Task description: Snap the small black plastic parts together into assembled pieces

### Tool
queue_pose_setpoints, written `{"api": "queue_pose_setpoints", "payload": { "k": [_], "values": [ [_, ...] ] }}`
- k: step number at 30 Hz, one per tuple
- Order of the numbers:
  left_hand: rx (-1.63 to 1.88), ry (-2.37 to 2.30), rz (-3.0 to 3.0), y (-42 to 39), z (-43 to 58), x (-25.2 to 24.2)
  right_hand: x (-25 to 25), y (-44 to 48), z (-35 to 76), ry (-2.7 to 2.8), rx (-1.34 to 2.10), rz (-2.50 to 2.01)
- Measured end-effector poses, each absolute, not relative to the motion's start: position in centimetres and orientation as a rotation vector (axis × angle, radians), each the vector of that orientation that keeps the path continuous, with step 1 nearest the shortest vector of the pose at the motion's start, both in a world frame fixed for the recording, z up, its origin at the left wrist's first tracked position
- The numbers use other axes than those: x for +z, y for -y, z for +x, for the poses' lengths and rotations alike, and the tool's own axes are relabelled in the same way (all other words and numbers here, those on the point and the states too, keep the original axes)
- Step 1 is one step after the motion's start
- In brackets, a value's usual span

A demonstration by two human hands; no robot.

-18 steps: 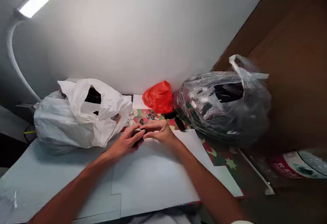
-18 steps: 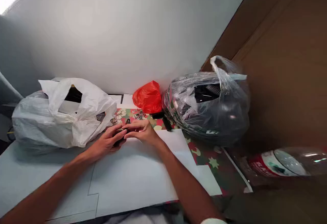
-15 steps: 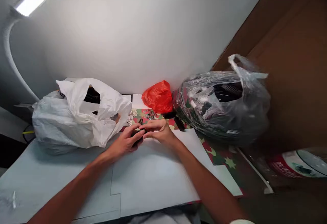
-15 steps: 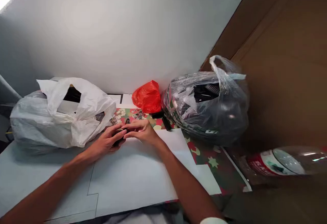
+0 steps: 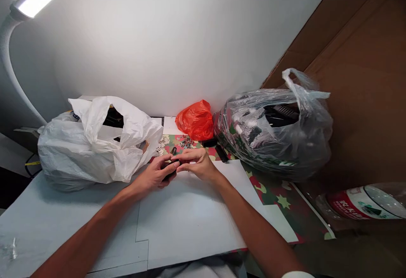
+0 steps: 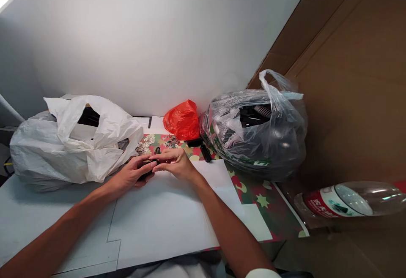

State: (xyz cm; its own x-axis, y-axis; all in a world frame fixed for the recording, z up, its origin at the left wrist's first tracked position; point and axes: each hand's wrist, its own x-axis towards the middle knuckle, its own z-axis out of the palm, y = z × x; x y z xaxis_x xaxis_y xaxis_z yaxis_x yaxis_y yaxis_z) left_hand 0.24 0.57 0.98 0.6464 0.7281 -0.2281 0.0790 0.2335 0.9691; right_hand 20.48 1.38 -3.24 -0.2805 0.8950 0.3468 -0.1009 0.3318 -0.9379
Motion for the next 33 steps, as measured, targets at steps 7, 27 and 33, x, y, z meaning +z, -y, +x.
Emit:
{"api": "queue_pose_setpoints", "payload": {
  "k": [7,27,33],
  "values": [
    [0.536,-0.803,1.3,-0.57,0.22,0.9,-3.06,-1.27,20.31,1.499,1.197,-0.769],
    [0.792,-0.935,1.551,-0.2,0.25,1.02,-2.61,-1.21,20.13,1.443,1.445,-0.702],
    [0.664,-0.841,1.51,0.17,0.21,1.5,-2.41,-1.14,20.41,1.491,1.507,-0.667]
  ]
}}
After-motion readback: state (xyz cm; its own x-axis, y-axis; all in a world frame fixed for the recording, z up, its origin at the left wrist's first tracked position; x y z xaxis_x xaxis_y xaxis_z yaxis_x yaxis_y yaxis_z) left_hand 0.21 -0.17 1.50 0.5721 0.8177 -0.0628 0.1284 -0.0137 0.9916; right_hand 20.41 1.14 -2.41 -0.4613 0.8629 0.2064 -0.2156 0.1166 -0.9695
